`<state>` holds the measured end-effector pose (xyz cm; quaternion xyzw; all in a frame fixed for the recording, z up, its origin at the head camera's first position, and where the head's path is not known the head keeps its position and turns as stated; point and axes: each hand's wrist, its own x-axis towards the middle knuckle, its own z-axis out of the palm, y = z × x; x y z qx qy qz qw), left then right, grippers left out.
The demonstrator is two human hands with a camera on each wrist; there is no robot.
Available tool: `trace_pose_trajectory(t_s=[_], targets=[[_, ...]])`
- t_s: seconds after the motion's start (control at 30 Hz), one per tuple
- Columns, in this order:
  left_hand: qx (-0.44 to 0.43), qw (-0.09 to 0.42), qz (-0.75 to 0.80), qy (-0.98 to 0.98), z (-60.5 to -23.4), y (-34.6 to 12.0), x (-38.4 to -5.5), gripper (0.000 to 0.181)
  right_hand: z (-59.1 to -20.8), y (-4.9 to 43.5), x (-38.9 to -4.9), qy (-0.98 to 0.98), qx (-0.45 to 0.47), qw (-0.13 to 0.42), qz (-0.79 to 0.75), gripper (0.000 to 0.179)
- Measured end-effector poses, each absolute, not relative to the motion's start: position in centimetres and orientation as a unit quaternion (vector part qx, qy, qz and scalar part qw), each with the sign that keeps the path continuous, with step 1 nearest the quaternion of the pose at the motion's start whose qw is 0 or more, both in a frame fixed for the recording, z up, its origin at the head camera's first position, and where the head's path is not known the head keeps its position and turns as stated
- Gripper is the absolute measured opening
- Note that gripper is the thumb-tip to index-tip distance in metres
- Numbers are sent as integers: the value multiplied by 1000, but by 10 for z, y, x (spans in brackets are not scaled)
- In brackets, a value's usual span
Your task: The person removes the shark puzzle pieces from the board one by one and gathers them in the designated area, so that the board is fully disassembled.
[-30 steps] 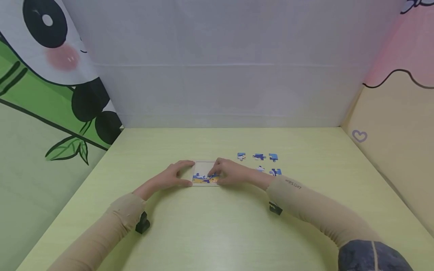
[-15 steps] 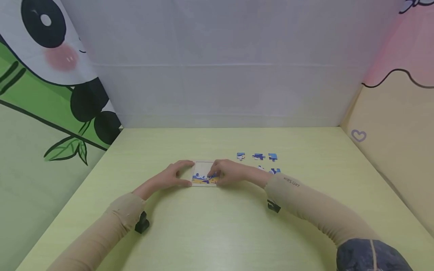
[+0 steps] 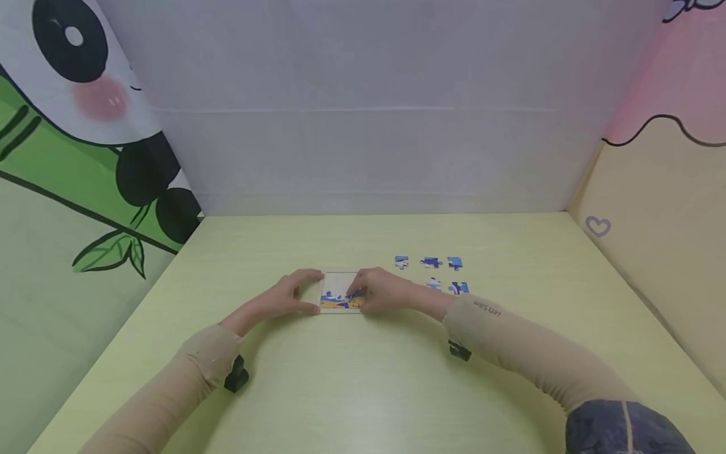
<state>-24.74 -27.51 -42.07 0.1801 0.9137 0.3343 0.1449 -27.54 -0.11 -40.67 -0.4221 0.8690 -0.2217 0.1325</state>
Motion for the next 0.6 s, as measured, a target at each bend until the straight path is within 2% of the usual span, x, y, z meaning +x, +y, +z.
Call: trace_pose_trajectory(t_s=[0.6], targets=[[177, 145, 332, 915, -421, -275, -249, 78, -400, 28, -268, 877, -388, 87, -268, 37]])
